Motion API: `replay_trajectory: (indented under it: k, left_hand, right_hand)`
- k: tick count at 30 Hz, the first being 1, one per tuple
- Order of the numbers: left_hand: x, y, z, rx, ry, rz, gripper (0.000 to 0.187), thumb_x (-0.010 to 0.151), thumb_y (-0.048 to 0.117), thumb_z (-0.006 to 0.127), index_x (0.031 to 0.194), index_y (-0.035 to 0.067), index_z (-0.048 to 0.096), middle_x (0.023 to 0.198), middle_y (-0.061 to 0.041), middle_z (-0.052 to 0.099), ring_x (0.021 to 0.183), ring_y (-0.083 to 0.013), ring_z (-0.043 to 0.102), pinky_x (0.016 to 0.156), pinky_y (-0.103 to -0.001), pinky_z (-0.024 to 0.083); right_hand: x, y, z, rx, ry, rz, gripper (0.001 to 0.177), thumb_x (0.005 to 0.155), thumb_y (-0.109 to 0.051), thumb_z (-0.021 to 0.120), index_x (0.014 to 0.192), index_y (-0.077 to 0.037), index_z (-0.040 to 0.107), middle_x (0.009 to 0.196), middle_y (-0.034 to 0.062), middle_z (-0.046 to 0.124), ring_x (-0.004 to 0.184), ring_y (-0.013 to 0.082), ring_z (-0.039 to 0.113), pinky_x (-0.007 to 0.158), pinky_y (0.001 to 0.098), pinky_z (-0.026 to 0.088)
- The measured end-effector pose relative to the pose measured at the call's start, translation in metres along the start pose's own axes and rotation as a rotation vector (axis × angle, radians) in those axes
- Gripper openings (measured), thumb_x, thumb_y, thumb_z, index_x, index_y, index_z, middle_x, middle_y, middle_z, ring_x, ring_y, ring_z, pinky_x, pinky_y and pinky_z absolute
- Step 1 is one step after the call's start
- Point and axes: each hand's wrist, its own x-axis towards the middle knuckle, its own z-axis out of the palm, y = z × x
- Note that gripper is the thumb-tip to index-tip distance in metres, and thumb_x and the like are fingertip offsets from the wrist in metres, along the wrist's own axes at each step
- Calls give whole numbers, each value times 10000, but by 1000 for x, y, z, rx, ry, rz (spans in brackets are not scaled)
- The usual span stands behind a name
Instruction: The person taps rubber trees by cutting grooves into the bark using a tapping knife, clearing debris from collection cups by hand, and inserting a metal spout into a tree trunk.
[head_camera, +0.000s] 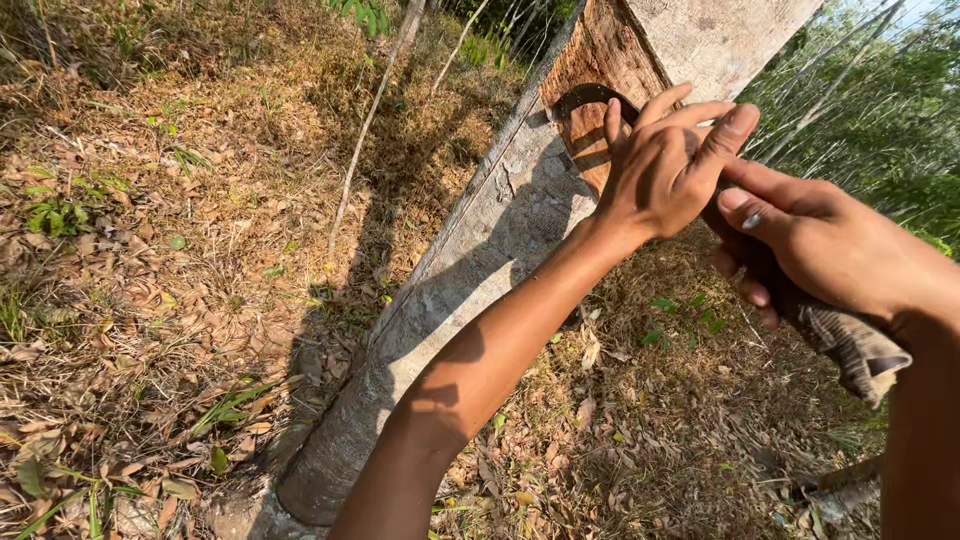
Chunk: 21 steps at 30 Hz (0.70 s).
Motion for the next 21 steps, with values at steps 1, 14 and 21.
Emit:
replay_trajectory:
  k: [1,14,21]
  left_hand:
    - [6,2,1,-3,-2,-3,978,935,749,141,585,77,760,1346,-21,731,1518,-318,432,1256,-765,-83]
    - [-4,-28,-16,145,36,310,826,1004,681,254,850,112,833,1446,-79,633,1530,-348,344,1282,-755,-63]
    - [-8,-54,2,187,-99,231,944,931,790,224,470,134,724,1324,-93,698,1497,-412,327,1159,-821,-115]
  right_hand:
    - [6,-9,-8,0,-1,4,504,1149,-380,363,1651,-415,344,791,155,665,538,224,566,507,424,559]
    - [9,22,64,17,222,-316,446,1062,-328,473,1502,-251,497,739,44,611,549,140,539,526,342,484]
    - [33,44,80,35,186,-291,465,1064,-317,416,1520,-251,477,740,48,608,584,158,571,564,374,518]
